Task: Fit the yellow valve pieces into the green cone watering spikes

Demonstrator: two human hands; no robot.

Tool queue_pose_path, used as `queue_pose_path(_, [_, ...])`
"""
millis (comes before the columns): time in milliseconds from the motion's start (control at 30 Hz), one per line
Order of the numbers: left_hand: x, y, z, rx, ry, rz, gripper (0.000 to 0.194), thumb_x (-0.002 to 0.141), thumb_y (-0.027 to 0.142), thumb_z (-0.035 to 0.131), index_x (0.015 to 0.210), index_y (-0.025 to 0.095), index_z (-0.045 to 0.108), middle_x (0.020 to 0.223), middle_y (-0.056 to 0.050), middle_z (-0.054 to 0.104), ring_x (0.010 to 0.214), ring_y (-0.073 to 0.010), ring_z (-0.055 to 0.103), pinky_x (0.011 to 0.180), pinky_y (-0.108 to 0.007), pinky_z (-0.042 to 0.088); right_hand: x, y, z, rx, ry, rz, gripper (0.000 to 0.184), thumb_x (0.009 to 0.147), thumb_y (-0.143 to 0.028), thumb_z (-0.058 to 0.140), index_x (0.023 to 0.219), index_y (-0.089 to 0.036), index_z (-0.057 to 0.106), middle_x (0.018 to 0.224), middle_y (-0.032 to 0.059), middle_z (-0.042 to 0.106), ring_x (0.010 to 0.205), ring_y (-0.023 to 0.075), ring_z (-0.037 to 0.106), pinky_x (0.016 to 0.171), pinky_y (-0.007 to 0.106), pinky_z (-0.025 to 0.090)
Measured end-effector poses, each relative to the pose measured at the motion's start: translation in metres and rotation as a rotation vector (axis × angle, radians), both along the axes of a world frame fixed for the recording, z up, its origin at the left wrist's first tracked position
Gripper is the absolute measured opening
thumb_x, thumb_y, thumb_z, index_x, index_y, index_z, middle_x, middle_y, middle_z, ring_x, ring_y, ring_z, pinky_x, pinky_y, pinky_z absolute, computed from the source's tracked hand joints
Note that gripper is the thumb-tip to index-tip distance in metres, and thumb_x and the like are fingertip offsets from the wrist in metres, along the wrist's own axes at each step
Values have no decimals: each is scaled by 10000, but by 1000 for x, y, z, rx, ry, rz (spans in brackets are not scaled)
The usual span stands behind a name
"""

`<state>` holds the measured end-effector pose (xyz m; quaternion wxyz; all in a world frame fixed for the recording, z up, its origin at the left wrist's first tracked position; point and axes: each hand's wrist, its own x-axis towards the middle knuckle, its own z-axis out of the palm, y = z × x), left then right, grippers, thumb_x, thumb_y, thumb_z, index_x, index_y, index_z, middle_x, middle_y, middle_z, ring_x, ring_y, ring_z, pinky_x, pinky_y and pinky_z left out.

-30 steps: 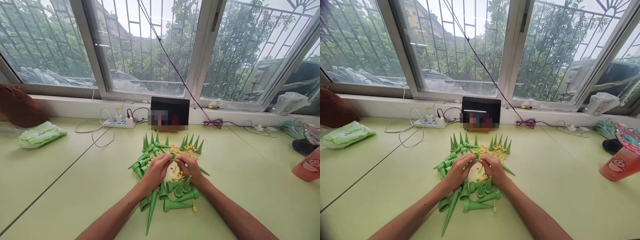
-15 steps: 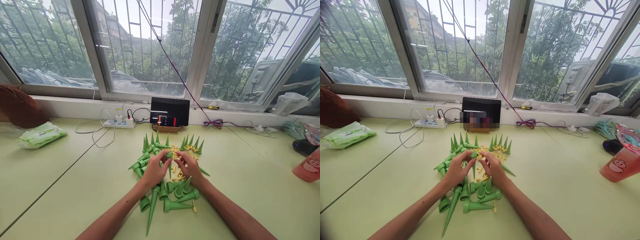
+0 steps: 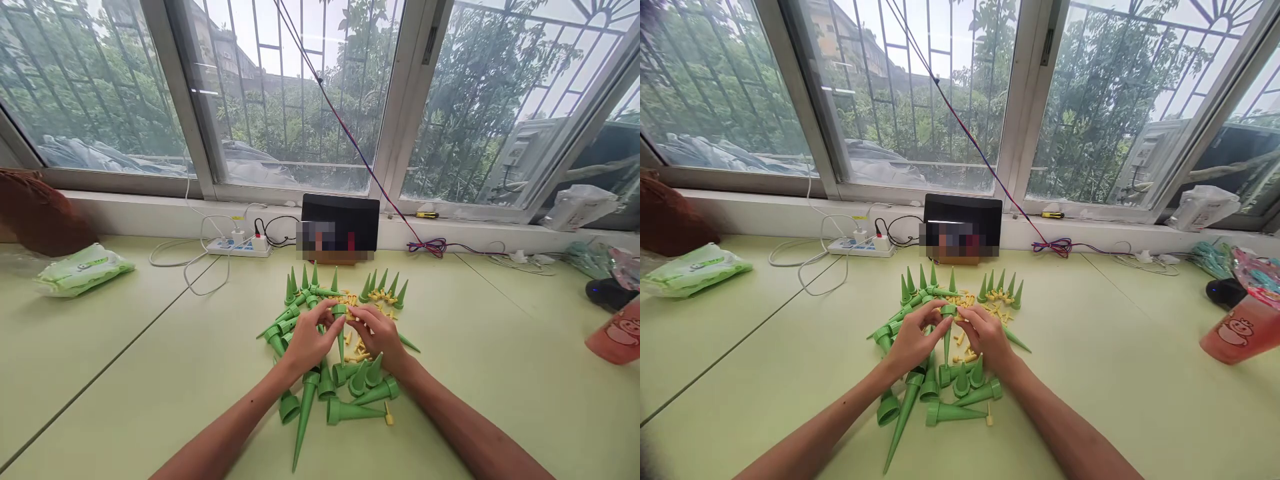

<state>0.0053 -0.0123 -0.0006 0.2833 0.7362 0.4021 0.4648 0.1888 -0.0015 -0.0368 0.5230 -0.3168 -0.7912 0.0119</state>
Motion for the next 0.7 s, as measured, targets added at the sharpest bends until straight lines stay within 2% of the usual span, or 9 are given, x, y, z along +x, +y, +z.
queue_pose_path(133, [-1,0,-1,31,44,5,251,919,348,569,1107,184,593,662,22,617,620,-146,593,607,-258,467,0,1,-1,-8,5,7,222,969,-182,537,1158,-223,646,961,95,715,823,205,691,612,293,572])
queue_pose_path(367, [-3,-2,-3,216,187,-9,209,935,243,543,1130,198,602,806,-20,680,692,-154,617,691,-274,500,0,0,-2,-23,23,6,178,971,-206,536,1123,-219,627,919,85,694,816,210,685,634,308,573])
queue_pose_path(500, [-4,-1,-4,255,202,-31,185,945,214,521,1112,199,599,909,-48,703,758,-166,638,721,-278,506,0,-1,-1,-42,29,26,158,979,-211,514,1100,-204,615,891,77,663,748,191,654,609,294,546])
queue_pose_path(700, [-4,-2,-2,295,216,-73,166,964,189,491,1088,207,599,962,-54,685,826,-174,633,738,-277,491,-1,-2,3,-96,-2,58,135,1000,-219,451,1009,-205,585,795,34,586,659,163,576,575,275,485])
